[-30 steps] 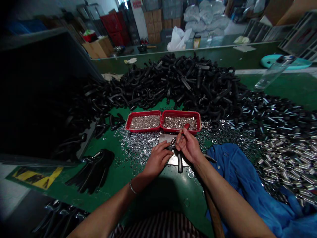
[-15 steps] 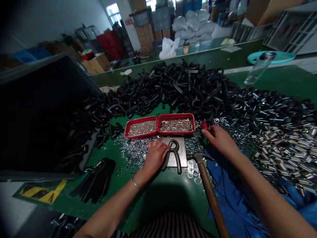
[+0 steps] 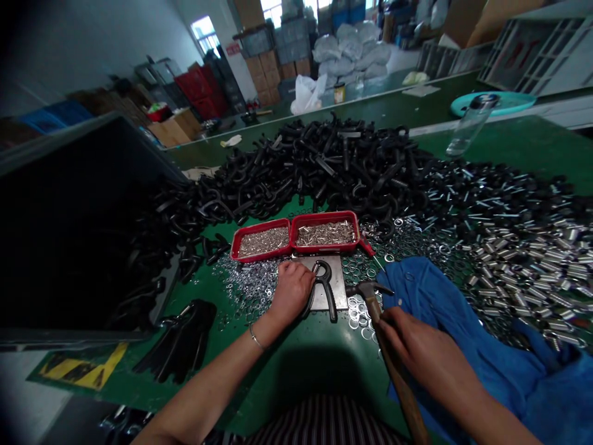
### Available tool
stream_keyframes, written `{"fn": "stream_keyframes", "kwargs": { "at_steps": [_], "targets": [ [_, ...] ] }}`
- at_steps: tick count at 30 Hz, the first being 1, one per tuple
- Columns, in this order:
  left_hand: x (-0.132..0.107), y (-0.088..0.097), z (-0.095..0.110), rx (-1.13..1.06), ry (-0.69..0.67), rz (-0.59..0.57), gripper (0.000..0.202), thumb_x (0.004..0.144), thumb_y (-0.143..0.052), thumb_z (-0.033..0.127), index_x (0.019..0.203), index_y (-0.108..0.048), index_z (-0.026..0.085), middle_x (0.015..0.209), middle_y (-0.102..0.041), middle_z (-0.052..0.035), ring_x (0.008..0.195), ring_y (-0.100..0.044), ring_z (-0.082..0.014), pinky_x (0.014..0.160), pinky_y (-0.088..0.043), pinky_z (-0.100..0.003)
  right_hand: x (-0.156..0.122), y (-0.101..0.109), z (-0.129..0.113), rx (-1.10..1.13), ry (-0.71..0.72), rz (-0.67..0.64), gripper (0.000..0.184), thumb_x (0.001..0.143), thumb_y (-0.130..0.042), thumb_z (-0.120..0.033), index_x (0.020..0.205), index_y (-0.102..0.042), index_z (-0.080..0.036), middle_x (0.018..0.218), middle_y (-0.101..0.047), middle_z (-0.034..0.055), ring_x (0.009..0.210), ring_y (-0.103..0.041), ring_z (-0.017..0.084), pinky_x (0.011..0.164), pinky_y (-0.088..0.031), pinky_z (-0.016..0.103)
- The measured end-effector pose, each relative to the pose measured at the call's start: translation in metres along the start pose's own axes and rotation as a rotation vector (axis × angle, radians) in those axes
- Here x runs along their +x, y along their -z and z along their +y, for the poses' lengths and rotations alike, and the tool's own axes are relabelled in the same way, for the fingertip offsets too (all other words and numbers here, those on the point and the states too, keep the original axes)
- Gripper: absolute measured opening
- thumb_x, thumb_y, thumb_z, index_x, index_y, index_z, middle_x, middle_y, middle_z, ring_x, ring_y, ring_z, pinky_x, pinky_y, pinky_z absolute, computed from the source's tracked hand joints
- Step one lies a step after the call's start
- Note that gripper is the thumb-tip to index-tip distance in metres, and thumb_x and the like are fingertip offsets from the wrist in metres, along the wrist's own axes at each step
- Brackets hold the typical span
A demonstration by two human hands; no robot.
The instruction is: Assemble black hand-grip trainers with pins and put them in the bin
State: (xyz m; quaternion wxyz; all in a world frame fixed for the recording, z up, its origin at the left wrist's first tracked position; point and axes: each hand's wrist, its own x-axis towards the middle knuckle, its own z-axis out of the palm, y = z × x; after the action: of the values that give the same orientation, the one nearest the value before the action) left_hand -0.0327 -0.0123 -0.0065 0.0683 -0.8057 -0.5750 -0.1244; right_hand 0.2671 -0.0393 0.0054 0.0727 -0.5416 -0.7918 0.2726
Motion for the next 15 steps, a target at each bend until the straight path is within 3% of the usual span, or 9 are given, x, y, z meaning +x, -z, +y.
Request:
{"fn": "stream_keyframes", "kwargs": {
  "at_steps": [4, 8, 12, 15],
  "targets": [
    [-0.004, 0.003, -0.001, -0.001, -0.098, -0.049, 0.025, 0.098, -0.045, 0.015, 0.110, -0.066, 0.014, 0.103, -0.065, -0.0105, 0.104, -0.054, -0.0260, 0.102, -0.035, -0.046, -0.015, -0.021, 0.002, -0.054, 0.006, 0.028, 0.041, 0.091, -0.048, -0.053, 0.116, -0.059, -0.023, 0.109, -0.073, 0.0143, 0.087, -0.073, 0.034, 0.066, -0.056, 0.041],
    [-0.013, 0.001, -0.002, -0.169, -0.005, -0.027, 0.028, 0.099, -0.046, 0.018, 0.121, -0.064, 0.018, 0.115, -0.065, -0.0087, 0.108, -0.056, -0.0230, 0.099, -0.037, -0.044, -0.015, -0.032, 0.004, 0.064, -0.030, 0.050, 0.053, 0.090, -0.051, -0.048, 0.134, -0.048, -0.019, 0.123, -0.067, 0.0180, 0.103, -0.069, 0.035, 0.085, -0.055, 0.048],
    [-0.016, -0.006, -0.005, -0.343, 0.171, 0.025, 0.022, 0.099, -0.052, 0.026, 0.111, -0.070, 0.021, 0.109, -0.067, -0.0069, 0.105, -0.058, -0.0212, 0.094, -0.039, -0.041, -0.005, -0.025, 0.007, 0.353, -0.112, -0.022, 0.056, 0.084, -0.054, -0.057, 0.125, -0.053, -0.019, 0.106, -0.072, 0.0135, 0.094, -0.071, 0.032, 0.084, -0.056, 0.045],
    [-0.013, -0.006, -0.009, -0.360, 0.216, 0.031, 0.020, 0.097, -0.055, 0.029, 0.104, -0.072, 0.022, 0.101, -0.067, -0.0057, 0.099, -0.058, -0.0210, 0.091, -0.039, -0.040, 0.001, -0.018, 0.007, 0.512, -0.108, -0.120, 0.048, 0.084, -0.053, -0.061, 0.110, -0.058, -0.022, 0.092, -0.071, 0.0085, 0.087, -0.070, 0.030, 0.077, -0.057, 0.040]
  ]
}}
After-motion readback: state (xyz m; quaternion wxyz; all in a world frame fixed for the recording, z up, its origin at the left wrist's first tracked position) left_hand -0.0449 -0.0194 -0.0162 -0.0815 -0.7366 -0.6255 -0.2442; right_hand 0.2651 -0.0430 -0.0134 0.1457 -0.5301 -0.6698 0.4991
